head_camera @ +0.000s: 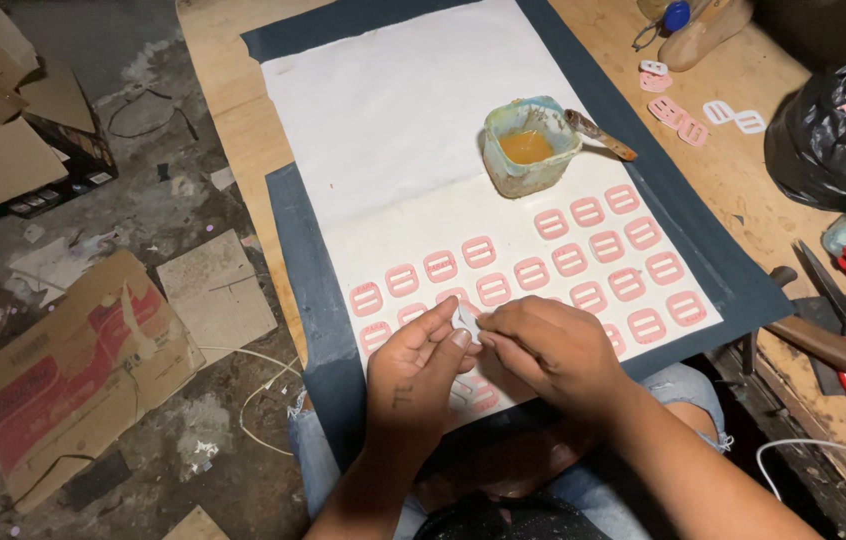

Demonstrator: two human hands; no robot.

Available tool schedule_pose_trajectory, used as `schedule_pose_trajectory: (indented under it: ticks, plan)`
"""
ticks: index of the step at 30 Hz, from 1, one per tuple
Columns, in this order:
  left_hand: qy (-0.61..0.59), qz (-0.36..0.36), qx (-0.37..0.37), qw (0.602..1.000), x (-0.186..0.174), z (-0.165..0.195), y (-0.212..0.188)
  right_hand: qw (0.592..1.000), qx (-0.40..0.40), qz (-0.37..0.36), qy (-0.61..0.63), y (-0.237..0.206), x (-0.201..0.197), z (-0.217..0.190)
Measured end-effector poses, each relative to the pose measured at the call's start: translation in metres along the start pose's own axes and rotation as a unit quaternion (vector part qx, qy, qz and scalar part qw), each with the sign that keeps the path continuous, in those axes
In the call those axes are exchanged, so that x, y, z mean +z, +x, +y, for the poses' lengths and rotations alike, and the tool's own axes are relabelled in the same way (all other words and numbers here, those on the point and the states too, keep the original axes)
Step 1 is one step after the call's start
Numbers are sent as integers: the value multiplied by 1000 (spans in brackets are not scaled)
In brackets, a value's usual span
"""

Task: The person assembles small white plastic buckles by inserting metal pins and applying adhesive with a brush. They handle each buckle individually, dip the brush into a container of yellow adhesive, and place the assembled buckles on a white sheet.

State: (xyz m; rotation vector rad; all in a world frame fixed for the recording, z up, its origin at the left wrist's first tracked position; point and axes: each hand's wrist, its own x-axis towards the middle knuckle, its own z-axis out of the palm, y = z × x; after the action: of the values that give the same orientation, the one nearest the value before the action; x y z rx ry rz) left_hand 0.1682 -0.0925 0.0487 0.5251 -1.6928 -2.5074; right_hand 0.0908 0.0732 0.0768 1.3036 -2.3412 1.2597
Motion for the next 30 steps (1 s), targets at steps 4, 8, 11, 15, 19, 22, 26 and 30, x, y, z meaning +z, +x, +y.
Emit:
schedule_pose_trajectory:
  ticks: [4,8,11,15,19,22,26,30]
  plan:
    - [29,-4,-16,999,1,-1,-2,999,-7,37,-16,-8,8,3]
    - [20,0,-6,1000,4,-1,-6,987,144,77,12,-10,11,6]
    - [-6,1,11,1000,6,0,-6,991,97,59,64,-13,7,7]
    - [8,-7,1,1000,8,4,-7,993,81,34,84,-16,9,11]
    - [15,5,-33,999,13,7,-13,987,124,92,44,-23,18,10]
    - [-14,-4,-18,1000,17,8,-12,925,306,104,201,-26,28,6]
    - [-42,-7,18,999,20,5,-13,927,196,118,298,-28,29,4]
    - [-11,-6,28,1000,22,2,-15,983,107,112,98,-31,25,5]
